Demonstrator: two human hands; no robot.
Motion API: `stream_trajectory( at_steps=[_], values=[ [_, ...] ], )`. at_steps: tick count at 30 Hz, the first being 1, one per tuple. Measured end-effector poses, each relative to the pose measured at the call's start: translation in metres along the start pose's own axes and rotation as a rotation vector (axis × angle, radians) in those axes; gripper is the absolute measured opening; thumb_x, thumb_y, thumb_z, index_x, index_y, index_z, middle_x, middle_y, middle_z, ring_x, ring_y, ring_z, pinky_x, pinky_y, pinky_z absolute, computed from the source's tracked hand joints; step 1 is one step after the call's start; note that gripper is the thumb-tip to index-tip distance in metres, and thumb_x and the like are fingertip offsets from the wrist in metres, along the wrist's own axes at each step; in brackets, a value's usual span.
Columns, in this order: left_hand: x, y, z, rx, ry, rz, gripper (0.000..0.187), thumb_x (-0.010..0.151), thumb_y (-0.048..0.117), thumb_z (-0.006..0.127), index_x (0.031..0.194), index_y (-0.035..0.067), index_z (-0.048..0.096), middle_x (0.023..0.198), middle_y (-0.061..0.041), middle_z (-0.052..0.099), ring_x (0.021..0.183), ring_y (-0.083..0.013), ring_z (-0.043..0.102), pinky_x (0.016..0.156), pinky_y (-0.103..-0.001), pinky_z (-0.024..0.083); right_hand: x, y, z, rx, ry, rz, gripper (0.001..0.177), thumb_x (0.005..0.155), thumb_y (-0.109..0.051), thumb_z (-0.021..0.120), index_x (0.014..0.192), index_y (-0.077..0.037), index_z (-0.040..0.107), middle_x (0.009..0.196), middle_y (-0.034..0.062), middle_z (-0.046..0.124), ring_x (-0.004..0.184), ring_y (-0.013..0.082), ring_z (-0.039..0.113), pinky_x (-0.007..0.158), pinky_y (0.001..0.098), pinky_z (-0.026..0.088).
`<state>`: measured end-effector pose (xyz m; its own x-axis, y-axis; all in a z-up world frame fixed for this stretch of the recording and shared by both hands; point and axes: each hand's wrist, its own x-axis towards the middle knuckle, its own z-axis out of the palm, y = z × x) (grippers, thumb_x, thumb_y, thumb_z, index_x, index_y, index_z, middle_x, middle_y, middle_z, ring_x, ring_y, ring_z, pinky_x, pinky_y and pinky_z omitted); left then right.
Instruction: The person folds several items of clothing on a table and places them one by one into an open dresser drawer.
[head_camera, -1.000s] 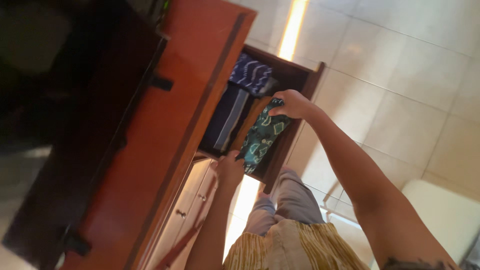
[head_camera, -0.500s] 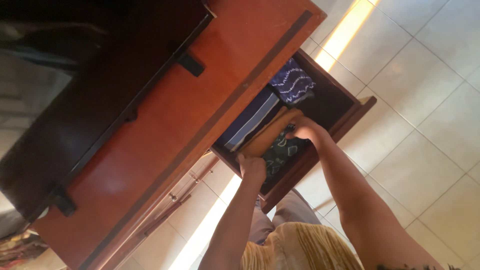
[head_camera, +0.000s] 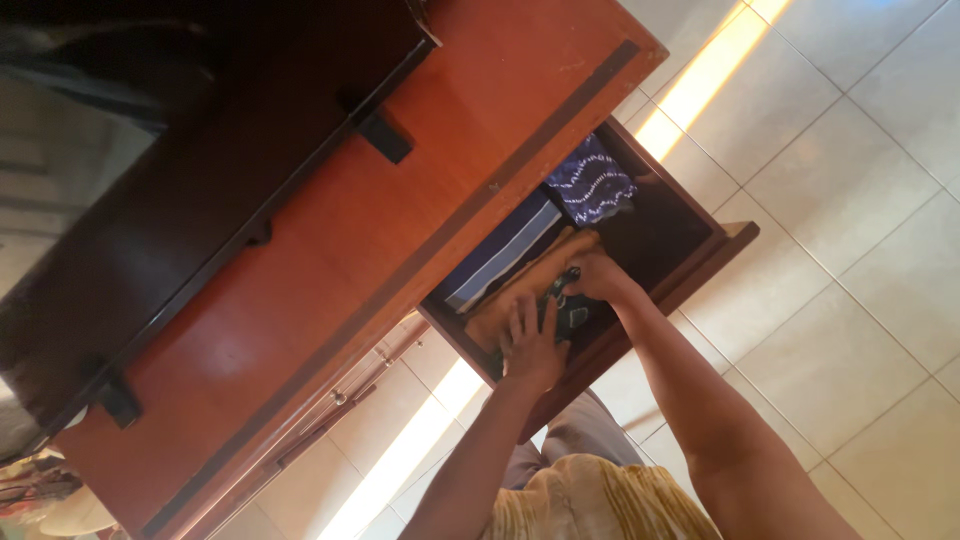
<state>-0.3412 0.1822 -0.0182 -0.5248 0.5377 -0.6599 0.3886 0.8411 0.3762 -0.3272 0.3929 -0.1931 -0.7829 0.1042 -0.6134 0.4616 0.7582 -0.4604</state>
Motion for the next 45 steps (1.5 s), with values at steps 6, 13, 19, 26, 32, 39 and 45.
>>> stream_trajectory(
  at_steps=[6,13,19,26,32,39,45],
  values=[
    [0.003,-0.002,-0.028,0.212,-0.188,-0.01,0.078,0.098,0.045,0.061,0.159,0.055,0.012,0.172,-0.006,-0.017,0.157,-0.0387,-0.018,0.113,-0.083,0.002,-0.02,-0.015,-0.03,0.13,-0.017,-0.019,0.058,0.072,-0.031,0.089,0.125,-0.017,0.071,0.147,0.0212,0.05,0.128,0.0386,0.058,0.109,0.0398,0.047],
    [0.001,-0.004,-0.034,0.302,-0.291,0.015,0.073,0.102,0.039,0.057,0.156,0.06,0.013,0.172,-0.002,-0.021,0.156,-0.0391,-0.023,0.111,-0.085,-0.001,-0.046,-0.035,-0.046,-0.218,0.108,0.249,0.032,0.095,-0.013,0.061,0.126,-0.01,0.069,0.144,0.0197,0.056,0.116,0.0402,0.067,0.094,0.0481,0.057],
    [0.0,0.0,-0.04,0.291,-0.312,-0.015,0.071,0.103,0.037,0.055,0.154,0.064,0.015,0.172,0.002,-0.022,0.156,-0.0357,-0.024,0.112,-0.084,-0.002,-0.022,-0.033,-0.017,-0.227,-0.023,0.275,0.031,0.106,-0.015,0.047,0.122,-0.009,0.072,0.136,0.0201,0.07,0.124,0.0397,0.07,0.1,0.0507,0.058],
    [-0.001,-0.009,-0.031,-0.015,-0.26,-0.112,0.1,0.094,0.05,0.067,0.163,0.04,-0.005,0.169,-0.012,-0.026,0.155,-0.0422,-0.024,0.118,-0.077,0.005,-0.076,-0.097,-0.047,-0.421,0.258,0.132,0.093,0.072,-0.021,0.07,0.159,-0.018,0.038,0.162,0.0247,0.032,0.14,0.0577,0.027,0.091,0.0772,0.035],
    [0.012,-0.021,0.01,0.008,-0.119,-0.164,0.103,0.094,0.046,0.07,0.166,0.028,-0.002,0.169,-0.017,-0.028,0.154,-0.0482,-0.024,0.12,-0.072,0.011,-0.018,-0.055,0.028,-0.201,0.606,-0.262,0.076,0.087,-0.021,0.071,0.153,-0.004,0.037,0.153,0.0281,0.032,0.15,0.0541,0.028,0.117,0.0743,0.026],
    [0.028,-0.034,0.022,0.097,-0.083,-0.105,0.108,0.094,0.047,0.071,0.165,0.018,-0.004,0.163,-0.028,-0.029,0.149,-0.055,-0.026,0.127,-0.057,-0.002,-0.054,-0.09,-0.032,-0.34,0.163,-0.004,0.11,0.072,-0.02,0.083,0.161,-0.012,0.019,0.168,0.0187,0.012,0.151,0.0532,0.016,0.117,0.0694,0.022],
    [0.037,-0.035,0.024,-0.003,-0.137,-0.169,0.109,0.091,0.045,0.073,0.165,0.023,-0.003,0.165,-0.023,-0.033,0.151,-0.0535,-0.027,0.127,-0.052,0.0,-0.055,-0.099,-0.041,-0.228,-0.011,0.249,0.134,0.069,-0.031,0.093,0.164,-0.012,0.002,0.172,0.0159,0.002,0.154,0.0459,0.015,0.114,0.0713,0.022]
  ],
)
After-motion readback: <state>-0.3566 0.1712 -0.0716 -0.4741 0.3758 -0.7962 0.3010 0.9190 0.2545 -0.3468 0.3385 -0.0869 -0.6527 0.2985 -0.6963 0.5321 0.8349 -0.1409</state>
